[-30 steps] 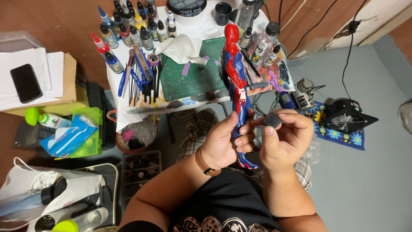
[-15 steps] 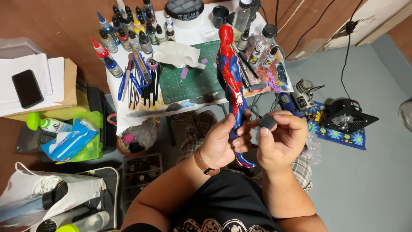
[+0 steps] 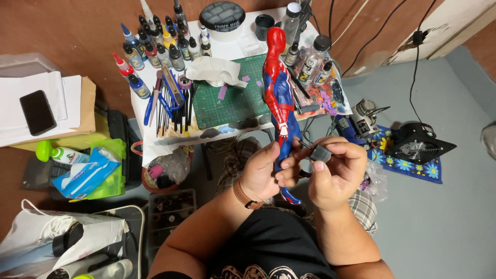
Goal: Cleaning and detailing a Spider-Man action figure at a workstation using an applicator and a cloth.
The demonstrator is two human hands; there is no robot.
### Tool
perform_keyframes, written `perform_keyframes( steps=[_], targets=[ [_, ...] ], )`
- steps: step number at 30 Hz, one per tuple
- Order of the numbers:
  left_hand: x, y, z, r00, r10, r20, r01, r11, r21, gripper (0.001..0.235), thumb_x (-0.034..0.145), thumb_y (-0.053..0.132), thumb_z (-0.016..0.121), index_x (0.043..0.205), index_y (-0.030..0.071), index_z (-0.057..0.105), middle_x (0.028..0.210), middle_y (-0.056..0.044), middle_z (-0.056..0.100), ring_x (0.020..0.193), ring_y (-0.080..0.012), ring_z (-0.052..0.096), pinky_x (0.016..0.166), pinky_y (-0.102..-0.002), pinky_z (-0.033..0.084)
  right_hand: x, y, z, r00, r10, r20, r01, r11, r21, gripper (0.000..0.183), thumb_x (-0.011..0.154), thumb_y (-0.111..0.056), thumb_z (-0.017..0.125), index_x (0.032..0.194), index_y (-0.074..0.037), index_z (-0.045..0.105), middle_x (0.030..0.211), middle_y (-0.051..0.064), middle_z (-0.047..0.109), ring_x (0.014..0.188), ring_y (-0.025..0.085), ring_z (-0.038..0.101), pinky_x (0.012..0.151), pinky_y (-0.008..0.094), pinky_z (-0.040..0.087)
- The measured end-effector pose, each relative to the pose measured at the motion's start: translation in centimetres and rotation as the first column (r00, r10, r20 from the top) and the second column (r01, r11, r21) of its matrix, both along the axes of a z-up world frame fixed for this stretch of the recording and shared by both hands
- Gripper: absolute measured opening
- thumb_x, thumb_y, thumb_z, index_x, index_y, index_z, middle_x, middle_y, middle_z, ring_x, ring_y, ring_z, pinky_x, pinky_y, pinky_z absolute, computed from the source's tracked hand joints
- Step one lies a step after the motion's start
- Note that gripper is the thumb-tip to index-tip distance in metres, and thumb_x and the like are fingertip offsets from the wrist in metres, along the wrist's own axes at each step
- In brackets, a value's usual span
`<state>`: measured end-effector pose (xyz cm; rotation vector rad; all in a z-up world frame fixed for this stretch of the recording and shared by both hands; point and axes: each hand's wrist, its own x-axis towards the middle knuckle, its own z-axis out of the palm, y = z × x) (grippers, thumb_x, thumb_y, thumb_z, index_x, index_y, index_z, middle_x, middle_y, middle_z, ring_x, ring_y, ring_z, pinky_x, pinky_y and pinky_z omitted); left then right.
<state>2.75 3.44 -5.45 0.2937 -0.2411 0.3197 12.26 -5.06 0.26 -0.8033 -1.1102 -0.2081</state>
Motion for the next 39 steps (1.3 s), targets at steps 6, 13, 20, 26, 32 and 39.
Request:
perform_keyframes(
  steps=[6,13,20,26,32,39],
  targets=[
    [-0.2,-0.3,2.3,0.939,0.322,-0.117,-0.292,0.932,0.215,0.039,0.109,0.032,0.049,0.134,0.002,0.048,0.083,-0.004,0.045,0.059,-0.0109,0.046,0.05,-0.025,0.044,-0.5,-0.1,0.6,0.998,0.021,-0.063,-0.02,1.0,0.023,0.029,0.095,-0.012,0.067,0.108,0.001,0.044,0.085,0.019,0.051,0.073,0.026,0.055,0.06,0.039,0.059],
    [-0.8,-1.4,4.5,0.847,0.502,-0.176,-0.429,0.84,0.333,0.039,0.112,0.026,0.045,0.133,-0.007,0.046,0.086,-0.006,0.045,0.06,-0.0102,0.045,0.05,-0.024,0.043,-0.8,0.6,0.7,0.996,0.035,-0.083,-0.03,0.998,0.054,0.03,0.096,-0.011,0.066,0.108,0.001,0.042,0.085,0.018,0.05,0.072,0.025,0.053,0.06,0.042,0.061],
    [-0.9,-1.4,4.2,0.853,0.491,-0.176,-0.424,0.85,0.311,0.039,0.112,0.026,0.045,0.133,-0.006,0.047,0.087,-0.006,0.045,0.061,-0.0097,0.046,0.051,-0.023,0.043,-0.5,0.9,0.2,0.995,0.071,-0.068,-0.067,0.996,0.06,0.029,0.095,-0.01,0.065,0.108,0.0,0.042,0.084,0.018,0.049,0.07,0.026,0.054,0.061,0.042,0.06],
    [-0.1,1.8,0.4,0.994,0.037,0.105,-0.041,0.998,0.041,0.042,0.107,0.04,0.055,0.131,0.005,0.053,0.079,0.001,0.043,0.054,-0.0051,0.041,0.048,-0.02,0.038,-0.1,0.2,-0.7,0.995,0.1,-0.014,-0.099,0.994,0.049,0.033,0.091,-0.014,0.067,0.107,0.002,0.043,0.084,0.02,0.05,0.073,0.033,0.057,0.066,0.043,0.055],
    [0.3,4.8,-2.1,0.919,-0.251,0.303,0.248,0.967,0.049,0.042,0.099,0.045,0.065,0.117,0.011,0.05,0.067,0.004,0.035,0.044,-0.0041,0.037,0.047,-0.026,0.043,-1.8,-1.1,-0.5,0.97,0.239,0.051,-0.231,0.964,-0.134,0.031,0.091,-0.014,0.07,0.113,-0.004,0.051,0.091,0.018,0.057,0.083,0.032,0.064,0.083,0.048,0.064],
    [-0.3,4.9,-0.1,0.866,-0.36,0.348,0.36,0.931,0.066,0.032,0.101,0.04,0.065,0.111,0.012,0.052,0.071,0.003,0.039,0.045,-0.0041,0.024,0.05,-0.023,0.037,-2.4,-1.5,-0.2,0.971,0.237,0.023,-0.227,0.949,-0.22,0.031,0.09,-0.016,0.071,0.115,-0.009,0.055,0.089,0.011,0.057,0.088,0.027,0.066,0.089,0.046,0.068]
  ],
)
